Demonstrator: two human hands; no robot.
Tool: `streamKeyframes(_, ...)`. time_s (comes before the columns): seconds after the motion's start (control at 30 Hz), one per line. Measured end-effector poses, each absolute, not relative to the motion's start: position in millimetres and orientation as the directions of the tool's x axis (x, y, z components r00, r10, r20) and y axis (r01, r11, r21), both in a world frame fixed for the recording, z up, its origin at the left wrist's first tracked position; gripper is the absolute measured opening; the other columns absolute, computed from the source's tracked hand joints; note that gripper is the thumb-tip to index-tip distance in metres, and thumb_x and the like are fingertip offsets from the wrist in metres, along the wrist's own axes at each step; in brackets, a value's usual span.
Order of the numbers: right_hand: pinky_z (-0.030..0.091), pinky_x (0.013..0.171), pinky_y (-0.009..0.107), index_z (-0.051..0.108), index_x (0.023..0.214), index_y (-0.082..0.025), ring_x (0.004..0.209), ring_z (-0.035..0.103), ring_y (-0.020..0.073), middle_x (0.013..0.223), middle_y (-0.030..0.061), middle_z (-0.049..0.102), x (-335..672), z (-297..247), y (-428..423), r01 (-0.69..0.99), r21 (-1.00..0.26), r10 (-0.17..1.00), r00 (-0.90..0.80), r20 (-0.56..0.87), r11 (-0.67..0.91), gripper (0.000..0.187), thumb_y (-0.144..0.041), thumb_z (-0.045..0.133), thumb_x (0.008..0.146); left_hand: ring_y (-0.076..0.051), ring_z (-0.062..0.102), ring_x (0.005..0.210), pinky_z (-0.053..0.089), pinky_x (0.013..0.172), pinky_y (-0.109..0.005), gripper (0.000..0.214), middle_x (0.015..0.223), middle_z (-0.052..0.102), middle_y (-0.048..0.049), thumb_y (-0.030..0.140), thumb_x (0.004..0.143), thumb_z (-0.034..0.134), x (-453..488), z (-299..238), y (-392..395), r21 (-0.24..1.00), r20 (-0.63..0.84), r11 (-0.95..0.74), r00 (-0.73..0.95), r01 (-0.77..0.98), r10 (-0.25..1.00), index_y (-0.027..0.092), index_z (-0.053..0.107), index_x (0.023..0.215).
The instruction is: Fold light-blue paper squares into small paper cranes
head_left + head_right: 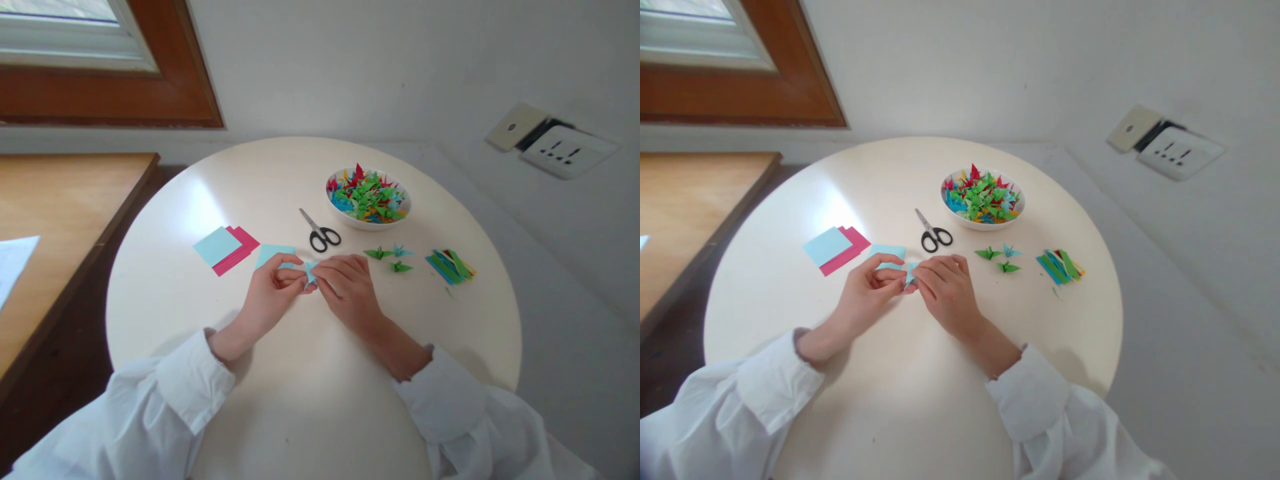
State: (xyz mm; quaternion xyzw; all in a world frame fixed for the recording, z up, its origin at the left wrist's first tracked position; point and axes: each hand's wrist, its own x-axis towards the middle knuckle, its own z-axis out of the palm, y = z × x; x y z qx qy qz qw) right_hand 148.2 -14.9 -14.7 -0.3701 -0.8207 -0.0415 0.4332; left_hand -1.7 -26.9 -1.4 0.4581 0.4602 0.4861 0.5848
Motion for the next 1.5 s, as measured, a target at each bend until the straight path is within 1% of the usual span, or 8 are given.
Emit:
streamKeyframes(0.27,0.041,0.079,0.033,0.063,0.089,-0.02,0.086,0.062,0.016,0.087,0.0032,0.072,152,-15,-14,0.61,-0.204,0.532,-0.422,0.734,0.766,0.014,-0.012,0.051,0.084,-0.016,0.068,0.065,0.056,0.071,-0.033,0.028,0.064,0.069,0.0009,0.027,0.065,0.069,-4,-1,-26,0.986,-0.062,0.08,0.119,-0.149,0.991,0.018,0.05,0.085)
streamKeyframes(0.63,0.042,0.077,0.033,0.063,0.089,-0.019,0.086,0.06,0.0174,0.087,0.0025,0.072,151,-13,-15,0.63,-0.076,0.467,-0.483,0.741,0.773,0.013,-0.011,0.054,0.083,-0.013,0.067,0.066,0.056,0.074,-0.031,0.024,0.062,0.067,0.0037,0.025,0.068,0.067,-4,-2,-26,0.978,-0.08,0.102,0.128,-0.181,0.989,0.017,0.052,0.085)
streamKeyframes(0.87,0.042,0.076,0.033,0.063,0.088,-0.018,0.087,0.059,0.0182,0.088,0.0043,0.071,151,-13,-15,0.627,-0.06,0.46,-0.499,0.734,0.777,0.013,-0.011,0.053,0.083,-0.014,0.068,0.067,0.055,0.069,-0.026,0.028,0.069,0.071,-0.0014,0.024,0.065,0.07,-5,-4,-24,0.983,-0.047,0.072,0.147,-0.169,0.988,0.016,0.052,0.084)
streamKeyframes(0.97,0.041,0.079,0.036,0.062,0.089,-0.02,0.09,0.059,0.0188,0.092,0.0043,0.069,151,-13,-17,0.627,-0.106,0.492,-0.482,0.725,0.772,0.019,-0.007,0.052,0.08,-0.014,0.068,0.068,0.054,0.068,-0.026,0.027,0.07,0.07,-0.0017,0.021,0.065,0.069,-6,-4,-22,0.986,-0.036,0.056,0.131,-0.154,0.991,0.016,0.052,0.086)
streamKeyframes(1.07,0.041,0.081,0.037,0.06,0.09,-0.021,0.093,0.059,0.0189,0.094,0.0051,0.067,150,-12,-20,0.613,-0.236,0.553,-0.4,0.731,0.754,0.024,-0.004,0.051,0.076,-0.013,0.067,0.068,0.054,0.067,-0.025,0.026,0.071,0.069,-0.0013,0.017,0.067,0.065,-8,-7,-21,0.993,0.001,0.014,0.125,-0.118,0.992,0.015,0.051,0.089)
streamKeyframes(1.23,0.045,0.078,0.036,0.055,0.092,-0.021,0.087,0.058,0.0194,0.086,0.0049,0.065,149,-10,-20,0.62,-0.443,0.674,-0.194,0.713,0.647,0.013,-0.017,0.056,0.08,-0.012,0.066,0.068,0.052,0.066,-0.023,0.024,0.07,0.066,0.0003,0.011,0.071,0.057,-11,-13,-24,0.994,0.094,-0.1,0.148,0.034,0.985,0.016,0.051,0.094)
streamKeyframes(1.33,0.045,0.072,0.034,0.055,0.082,-0.021,0.078,0.057,0.019,0.077,0.0031,0.064,149,-13,-18,0.621,-0.471,0.705,-0.195,0.682,0.627,0.005,-0.021,0.059,0.079,-0.012,0.066,0.07,0.052,0.066,-0.023,0.023,0.073,0.066,-0.0008,0.012,0.072,0.056,-11,-12,-27,0.978,0.139,-0.159,0.154,0.133,0.978,0.016,0.052,0.094)
streamKeyframes(1.5,0.044,0.068,0.033,0.054,0.074,-0.021,0.072,0.056,0.0177,0.072,0.0021,0.064,148,-18,-18,0.586,-0.483,0.699,-0.215,0.682,0.65,0.008,-0.019,0.059,0.08,-0.013,0.065,0.07,0.051,0.066,-0.024,0.023,0.074,0.067,-0.0016,0.013,0.073,0.055,-13,-6,-29,0.898,0.251,-0.291,0.16,0.33,0.955,0.017,0.054,0.095)
